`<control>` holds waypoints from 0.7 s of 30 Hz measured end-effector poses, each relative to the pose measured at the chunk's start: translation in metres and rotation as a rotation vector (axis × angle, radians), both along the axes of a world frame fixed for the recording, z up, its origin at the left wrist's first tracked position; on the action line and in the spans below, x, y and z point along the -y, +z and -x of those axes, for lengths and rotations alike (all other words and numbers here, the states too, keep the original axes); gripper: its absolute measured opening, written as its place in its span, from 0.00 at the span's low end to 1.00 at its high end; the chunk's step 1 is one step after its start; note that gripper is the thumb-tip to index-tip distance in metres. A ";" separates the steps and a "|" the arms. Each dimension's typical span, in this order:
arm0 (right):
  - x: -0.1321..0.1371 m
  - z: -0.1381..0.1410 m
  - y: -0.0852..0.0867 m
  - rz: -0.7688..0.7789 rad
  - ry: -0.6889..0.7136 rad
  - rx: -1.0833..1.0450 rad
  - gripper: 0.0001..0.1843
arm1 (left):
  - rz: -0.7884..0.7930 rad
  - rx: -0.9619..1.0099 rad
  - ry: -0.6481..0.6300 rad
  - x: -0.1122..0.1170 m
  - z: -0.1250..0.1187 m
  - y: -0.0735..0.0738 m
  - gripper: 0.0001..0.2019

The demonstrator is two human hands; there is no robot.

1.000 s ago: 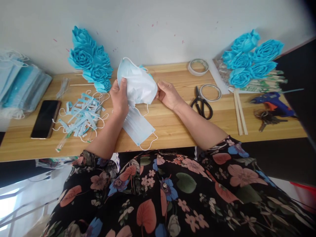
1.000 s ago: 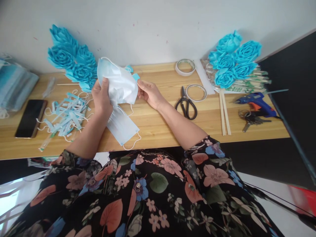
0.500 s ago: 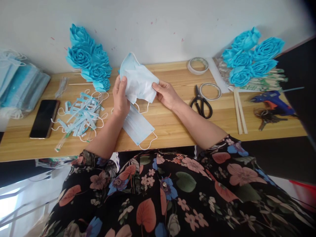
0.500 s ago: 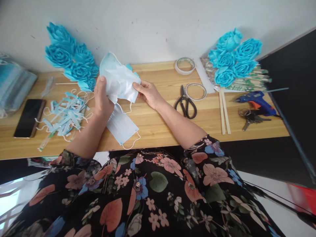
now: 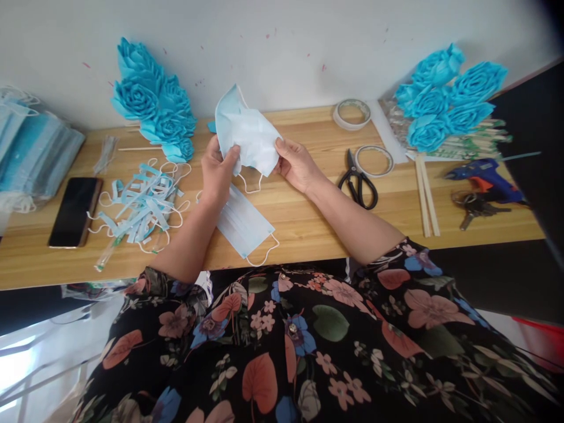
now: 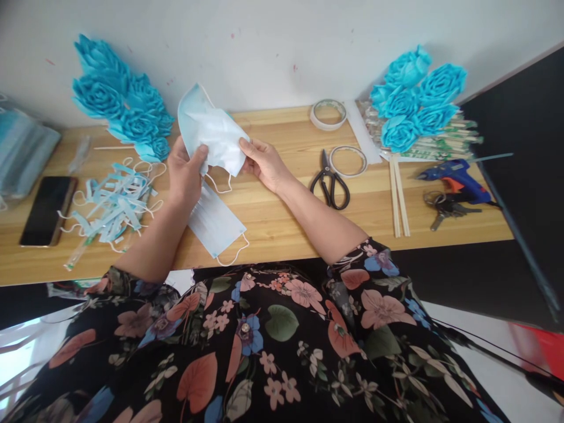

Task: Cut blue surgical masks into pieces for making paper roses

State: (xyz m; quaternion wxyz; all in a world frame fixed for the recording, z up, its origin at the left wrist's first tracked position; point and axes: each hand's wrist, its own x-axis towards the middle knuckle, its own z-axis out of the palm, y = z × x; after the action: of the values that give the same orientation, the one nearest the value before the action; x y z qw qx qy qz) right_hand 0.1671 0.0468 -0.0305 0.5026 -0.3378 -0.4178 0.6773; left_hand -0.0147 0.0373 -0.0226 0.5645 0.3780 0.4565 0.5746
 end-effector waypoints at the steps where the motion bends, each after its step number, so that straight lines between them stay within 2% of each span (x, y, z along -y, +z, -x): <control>1: 0.000 0.000 0.000 0.004 -0.003 0.001 0.27 | -0.034 -0.027 0.035 0.000 0.000 0.001 0.19; 3: 0.000 -0.002 0.001 0.000 -0.007 -0.023 0.27 | -0.104 -0.080 0.102 -0.001 0.001 0.002 0.18; 6: 0.000 -0.004 0.004 -0.005 -0.001 -0.075 0.25 | -0.153 -0.097 0.119 -0.001 0.004 0.003 0.17; 10: -0.001 -0.005 0.009 0.054 0.023 -0.076 0.25 | -0.190 -0.073 0.057 -0.002 0.008 0.001 0.20; 14: -0.001 -0.002 0.013 0.096 0.012 -0.066 0.25 | -0.252 -0.120 0.019 -0.006 0.007 -0.009 0.21; 18: -0.001 -0.001 0.011 0.058 0.016 -0.059 0.29 | -0.307 -0.158 -0.044 -0.008 0.006 -0.014 0.21; 21: -0.003 -0.002 0.005 -0.005 0.004 -0.078 0.31 | -0.236 -0.140 -0.111 -0.003 0.005 -0.011 0.19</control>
State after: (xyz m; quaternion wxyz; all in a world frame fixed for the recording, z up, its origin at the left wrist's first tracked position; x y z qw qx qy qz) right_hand 0.1696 0.0501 -0.0253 0.5179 -0.3088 -0.4004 0.6900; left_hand -0.0195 0.0406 -0.0331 0.5137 0.5053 0.4026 0.5645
